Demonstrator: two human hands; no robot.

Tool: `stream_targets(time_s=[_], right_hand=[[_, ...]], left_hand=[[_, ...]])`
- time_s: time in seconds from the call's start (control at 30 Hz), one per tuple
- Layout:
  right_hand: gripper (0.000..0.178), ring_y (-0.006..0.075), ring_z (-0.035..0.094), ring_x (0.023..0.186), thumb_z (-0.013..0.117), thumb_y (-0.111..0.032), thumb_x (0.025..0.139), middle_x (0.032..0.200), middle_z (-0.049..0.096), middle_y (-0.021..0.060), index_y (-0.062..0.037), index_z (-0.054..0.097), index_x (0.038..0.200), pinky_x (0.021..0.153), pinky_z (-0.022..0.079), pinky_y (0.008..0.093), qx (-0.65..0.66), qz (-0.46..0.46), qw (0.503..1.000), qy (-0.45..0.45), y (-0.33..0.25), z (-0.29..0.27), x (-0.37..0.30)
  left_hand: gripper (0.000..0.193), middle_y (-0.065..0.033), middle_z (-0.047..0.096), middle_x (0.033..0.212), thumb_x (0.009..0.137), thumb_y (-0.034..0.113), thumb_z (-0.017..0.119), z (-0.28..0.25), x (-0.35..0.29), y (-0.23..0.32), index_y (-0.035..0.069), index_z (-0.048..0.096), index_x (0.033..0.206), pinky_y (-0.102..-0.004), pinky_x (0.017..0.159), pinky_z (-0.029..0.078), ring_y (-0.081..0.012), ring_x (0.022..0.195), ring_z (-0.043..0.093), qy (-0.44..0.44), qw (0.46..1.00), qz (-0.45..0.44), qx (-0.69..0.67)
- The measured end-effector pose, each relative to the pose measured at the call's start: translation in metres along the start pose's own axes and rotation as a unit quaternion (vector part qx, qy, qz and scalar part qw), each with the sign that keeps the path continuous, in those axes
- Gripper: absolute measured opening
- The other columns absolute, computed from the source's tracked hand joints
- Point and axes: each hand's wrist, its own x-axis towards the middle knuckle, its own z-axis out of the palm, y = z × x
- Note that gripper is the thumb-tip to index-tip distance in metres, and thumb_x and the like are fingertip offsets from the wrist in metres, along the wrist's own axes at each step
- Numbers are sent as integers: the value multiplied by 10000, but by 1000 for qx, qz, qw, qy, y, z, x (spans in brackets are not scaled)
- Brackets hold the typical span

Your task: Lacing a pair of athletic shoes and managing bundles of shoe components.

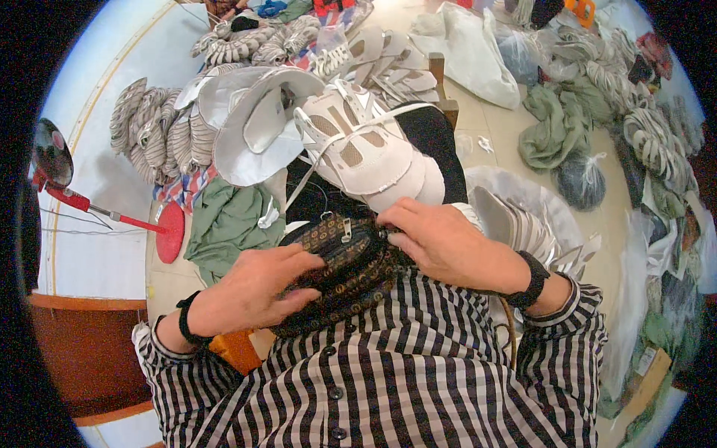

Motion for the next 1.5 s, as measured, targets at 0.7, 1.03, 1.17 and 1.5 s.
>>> stream_targets(time_s=[0.7, 1.03, 1.17, 1.5], right_hand=[[119, 327, 518, 717, 619, -110, 787, 738, 504, 117, -52, 515, 781, 649, 393, 405, -81, -38, 996, 1, -47, 15, 26], [144, 222, 544, 732, 629, -84, 609, 753, 549, 70, -81, 524, 708, 641, 404, 339, -187, -210, 957, -71, -98, 86, 69], [171, 237, 552, 743, 638, -90, 602, 731, 526, 92, -43, 523, 720, 669, 440, 335, -172, -274, 945, -47, -99, 102, 73], [264, 334, 596, 726, 527, 32, 731, 846, 553, 118, -39, 505, 985, 591, 490, 409, -86, -81, 993, -10, -43, 34, 48]], left_hand=[[79, -146, 532, 751, 823, 58, 609, 21, -46, -48, -8, 566, 823, -368, 578, 427, -334, 683, 542, 187, 974, -25, -125], [58, -161, 517, 697, 807, 35, 590, 22, -33, -57, -20, 571, 806, -363, 593, 426, -339, 666, 526, 142, 969, -32, -198], [52, -164, 539, 718, 809, 28, 580, 20, -40, -59, -20, 562, 805, -363, 598, 434, -341, 678, 531, 127, 966, -39, -221], [95, -150, 517, 782, 854, 99, 571, 19, -33, -54, 38, 501, 878, -431, 566, 446, -372, 690, 547, 218, 974, -35, 48]])
